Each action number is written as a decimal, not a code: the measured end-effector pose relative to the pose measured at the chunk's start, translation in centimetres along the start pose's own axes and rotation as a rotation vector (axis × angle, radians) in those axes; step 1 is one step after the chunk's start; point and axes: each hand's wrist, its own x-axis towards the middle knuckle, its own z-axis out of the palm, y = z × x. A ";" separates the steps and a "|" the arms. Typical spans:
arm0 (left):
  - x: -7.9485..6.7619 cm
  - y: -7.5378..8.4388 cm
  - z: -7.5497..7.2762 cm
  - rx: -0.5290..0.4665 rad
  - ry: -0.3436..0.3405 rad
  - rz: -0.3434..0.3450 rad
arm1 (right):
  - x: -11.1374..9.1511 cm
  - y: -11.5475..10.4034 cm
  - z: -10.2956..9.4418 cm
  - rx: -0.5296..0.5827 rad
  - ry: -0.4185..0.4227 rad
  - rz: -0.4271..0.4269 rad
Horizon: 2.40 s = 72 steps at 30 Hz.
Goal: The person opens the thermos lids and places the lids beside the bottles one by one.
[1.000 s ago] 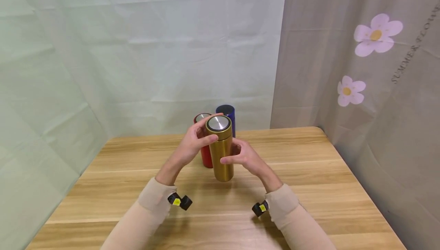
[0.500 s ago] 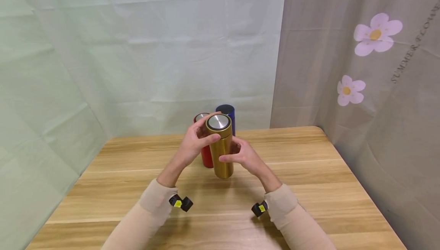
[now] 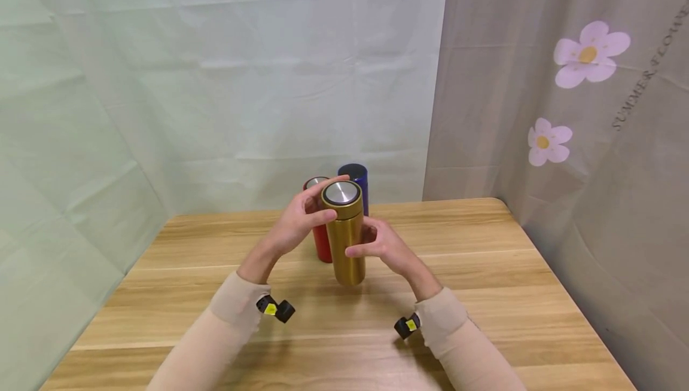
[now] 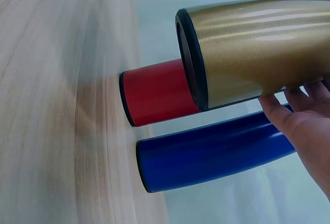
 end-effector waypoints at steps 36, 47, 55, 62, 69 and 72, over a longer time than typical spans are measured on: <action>0.3 0.4 0.0 -0.004 0.017 -0.016 | 0.3 -0.5 -0.2 0.026 0.004 -0.004; 0.4 0.6 0.0 -0.018 -0.027 -0.033 | 0.3 -0.3 -0.2 0.060 -0.059 -0.030; 0.0 0.8 0.8 -0.031 0.055 -0.028 | 0.4 -0.4 0.0 0.042 -0.021 -0.015; -0.1 0.5 1.4 -0.023 0.132 0.001 | 0.5 -0.5 0.1 0.030 0.015 -0.002; -0.1 0.9 0.2 -0.031 0.013 -0.018 | 0.5 -0.6 0.0 0.079 -0.028 -0.023; 0.1 0.9 -0.3 -0.028 -0.035 -0.023 | 0.5 -0.4 -0.1 0.116 -0.076 -0.035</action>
